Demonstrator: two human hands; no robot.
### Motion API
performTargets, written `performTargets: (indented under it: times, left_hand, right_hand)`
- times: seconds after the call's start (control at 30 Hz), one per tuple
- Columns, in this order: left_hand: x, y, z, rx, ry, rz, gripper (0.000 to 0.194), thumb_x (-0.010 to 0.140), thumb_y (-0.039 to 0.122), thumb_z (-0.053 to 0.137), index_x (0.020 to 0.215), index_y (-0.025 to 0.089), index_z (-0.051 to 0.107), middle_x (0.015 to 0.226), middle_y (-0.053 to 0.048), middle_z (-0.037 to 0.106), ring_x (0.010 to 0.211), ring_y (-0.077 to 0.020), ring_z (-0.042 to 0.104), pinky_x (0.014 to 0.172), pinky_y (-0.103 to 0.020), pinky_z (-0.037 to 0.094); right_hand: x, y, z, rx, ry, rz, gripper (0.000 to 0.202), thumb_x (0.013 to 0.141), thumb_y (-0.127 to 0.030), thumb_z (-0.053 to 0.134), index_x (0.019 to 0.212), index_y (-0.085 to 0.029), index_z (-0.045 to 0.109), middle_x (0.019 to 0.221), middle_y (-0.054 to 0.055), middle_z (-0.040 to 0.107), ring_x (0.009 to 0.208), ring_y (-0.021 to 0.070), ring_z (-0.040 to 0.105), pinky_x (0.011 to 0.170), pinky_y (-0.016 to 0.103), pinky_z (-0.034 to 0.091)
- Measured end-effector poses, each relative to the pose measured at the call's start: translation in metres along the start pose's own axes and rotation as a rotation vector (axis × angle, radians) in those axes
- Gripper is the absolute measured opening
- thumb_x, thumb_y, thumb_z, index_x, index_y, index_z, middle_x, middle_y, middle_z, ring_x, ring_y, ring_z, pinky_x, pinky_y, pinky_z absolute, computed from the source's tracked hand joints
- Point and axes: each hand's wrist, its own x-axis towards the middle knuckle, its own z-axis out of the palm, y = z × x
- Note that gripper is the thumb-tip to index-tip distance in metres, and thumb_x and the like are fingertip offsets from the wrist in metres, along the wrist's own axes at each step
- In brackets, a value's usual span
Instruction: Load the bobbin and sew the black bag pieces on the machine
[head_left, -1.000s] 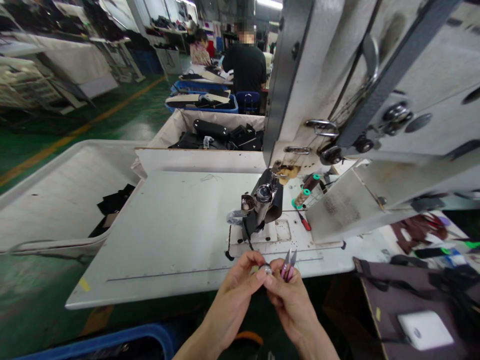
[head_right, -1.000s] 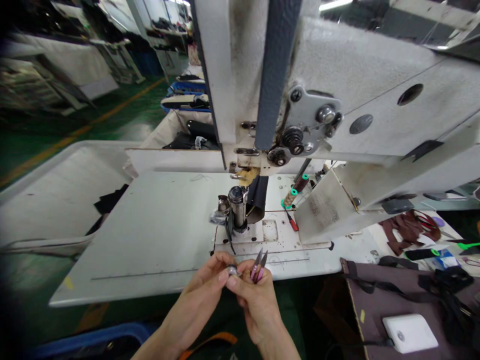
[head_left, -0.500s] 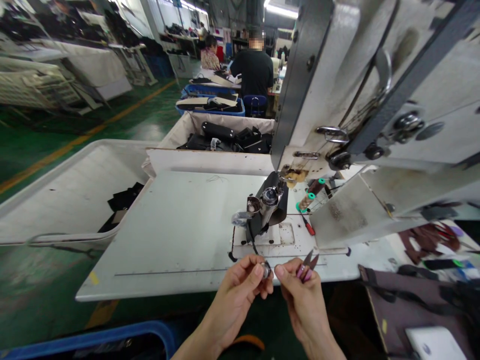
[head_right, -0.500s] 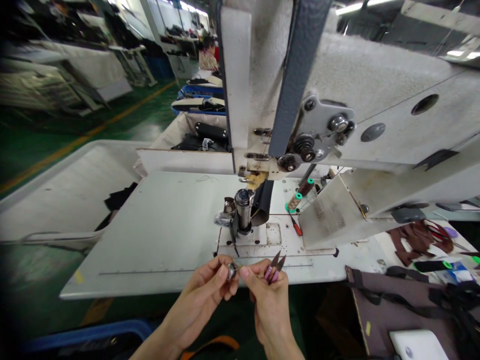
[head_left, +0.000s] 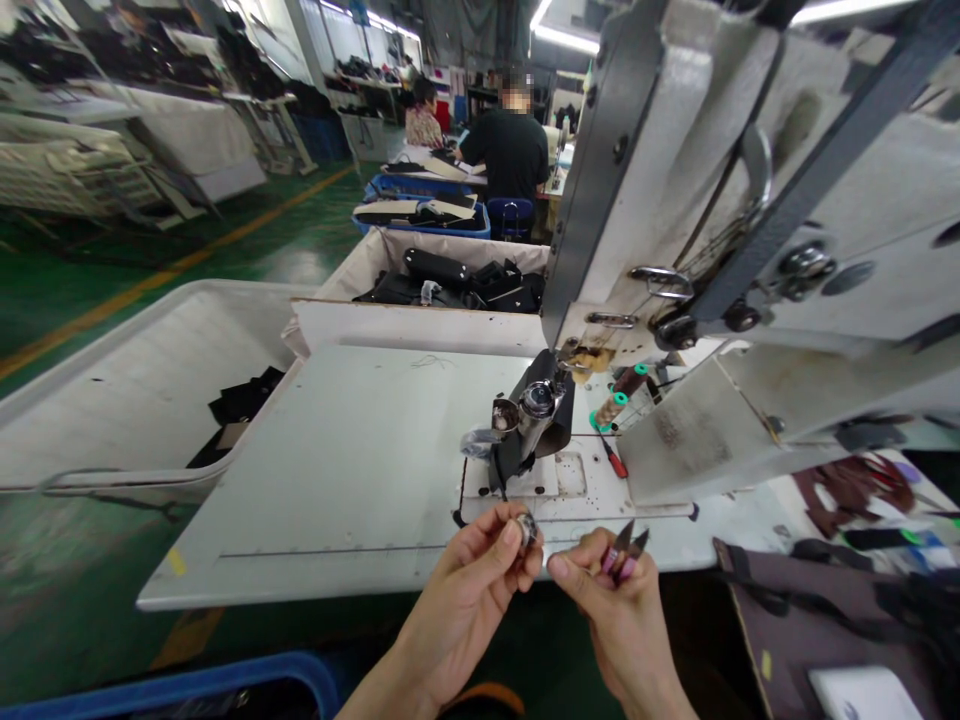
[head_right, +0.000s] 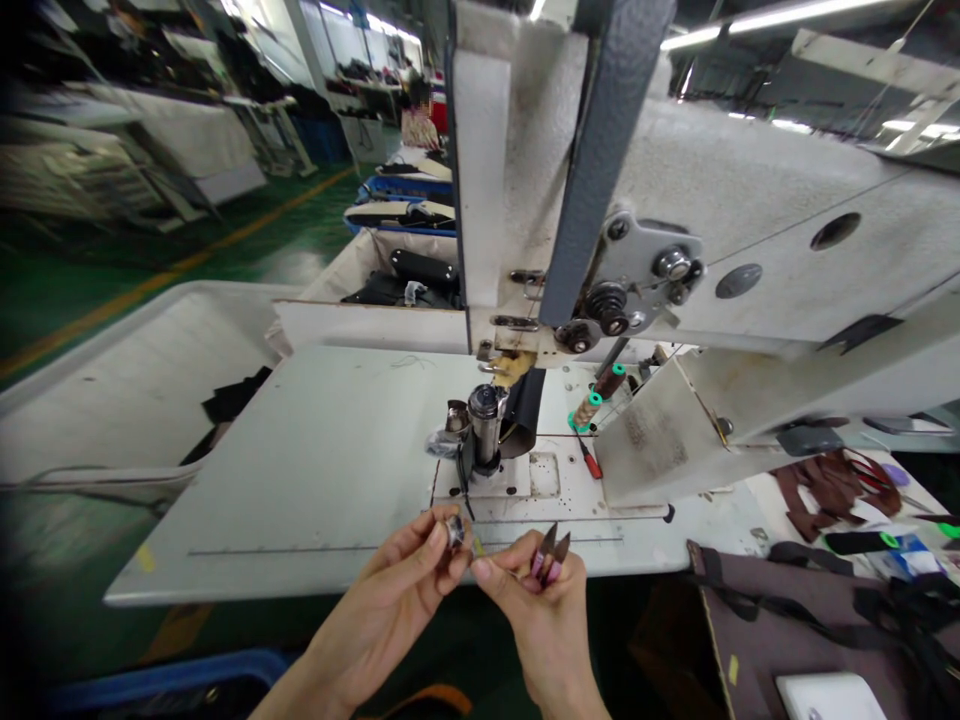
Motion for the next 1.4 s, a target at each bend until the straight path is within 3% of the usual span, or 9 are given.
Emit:
performTargets:
  times: [0.1, 0.27, 0.43, 0.7, 0.8, 1.03, 1.27, 1.4]
  left_hand:
    - [0.0, 0.0, 0.002, -0.033, -0.001, 0.013, 0.015, 0.092, 0.023, 0.066, 0.105, 0.016, 0.065, 0.091, -0.003, 0.058, 0.074, -0.0078, 0.052, 0.07, -0.02, 0.045]
    - [-0.002, -0.006, 0.004, -0.035, -0.01, 0.037, 0.011, 0.092, 0.023, 0.067, 0.099, 0.015, 0.066, 0.086, -0.002, 0.055, 0.075, -0.0084, 0.05, 0.068, -0.019, 0.042]
    - [-0.003, -0.01, 0.004, 0.006, -0.041, 0.023, 0.011, 0.094, 0.023, 0.064, 0.1, 0.015, 0.065, 0.083, -0.002, 0.054, 0.072, -0.0081, 0.049, 0.064, -0.019, 0.039]
    - [-0.004, -0.005, 0.003, 0.221, -0.144, -0.024, 0.019, 0.093, 0.033, 0.065, 0.096, 0.014, 0.064, 0.078, -0.001, 0.052, 0.064, -0.0071, 0.047, 0.056, -0.019, 0.035]
    - [-0.003, -0.005, -0.002, 0.264, -0.135, 0.007, 0.021, 0.09, 0.033, 0.07, 0.092, 0.013, 0.065, 0.074, -0.001, 0.055, 0.064, -0.0085, 0.05, 0.057, -0.02, 0.037]
    - [0.0, -0.001, -0.01, 0.381, -0.126, 0.072, 0.017, 0.092, 0.03, 0.067, 0.094, 0.014, 0.064, 0.076, -0.004, 0.064, 0.07, -0.011, 0.056, 0.066, -0.022, 0.044]
    - [0.005, 0.001, -0.011, 0.408, -0.263, 0.16, 0.025, 0.094, 0.029, 0.064, 0.116, 0.018, 0.064, 0.08, -0.004, 0.065, 0.067, -0.0122, 0.063, 0.061, -0.023, 0.049]
    - [0.004, 0.004, -0.016, 0.41, -0.28, 0.127, 0.022, 0.093, 0.025, 0.065, 0.114, 0.017, 0.068, 0.083, -0.006, 0.068, 0.066, -0.0108, 0.063, 0.061, -0.021, 0.05]
  right_hand:
    - [-0.001, 0.001, 0.002, 0.028, -0.046, 0.026, 0.026, 0.067, -0.032, 0.088, 0.063, -0.016, 0.068, 0.058, -0.001, 0.059, 0.057, 0.0095, 0.045, 0.057, 0.024, 0.036]
    - [0.005, -0.008, 0.007, 0.157, 0.123, 0.0, 0.033, 0.061, -0.028, 0.092, 0.06, -0.016, 0.061, 0.052, -0.007, 0.043, 0.049, 0.0048, 0.031, 0.046, 0.019, 0.024]
    - [0.016, -0.022, 0.008, 0.109, 0.191, -0.144, 0.03, 0.061, -0.028, 0.091, 0.061, -0.016, 0.063, 0.053, -0.007, 0.045, 0.05, 0.0043, 0.032, 0.047, 0.018, 0.025]
    - [0.024, -0.053, 0.021, -0.287, -0.074, -0.268, 0.02, 0.068, -0.029, 0.086, 0.063, -0.017, 0.071, 0.052, -0.003, 0.057, 0.049, 0.0066, 0.041, 0.047, 0.02, 0.032]
    - [0.027, -0.051, 0.026, -0.382, -0.049, -0.289, 0.028, 0.071, -0.033, 0.083, 0.059, -0.015, 0.065, 0.053, -0.002, 0.059, 0.049, 0.0074, 0.041, 0.047, 0.021, 0.033]
    - [0.03, -0.037, 0.02, -0.486, 0.122, -0.327, 0.031, 0.073, -0.038, 0.08, 0.062, -0.014, 0.065, 0.05, -0.008, 0.031, 0.048, 0.0061, 0.025, 0.044, 0.022, 0.023]
    - [0.032, -0.03, 0.016, -0.347, 0.039, -0.196, 0.034, 0.072, -0.044, 0.081, 0.063, -0.015, 0.065, 0.05, -0.008, 0.031, 0.05, 0.0074, 0.026, 0.046, 0.023, 0.023]
    - [0.038, -0.023, 0.017, -0.399, 0.114, -0.245, 0.035, 0.071, -0.046, 0.081, 0.065, -0.015, 0.066, 0.05, -0.008, 0.031, 0.05, 0.0082, 0.026, 0.047, 0.024, 0.024]
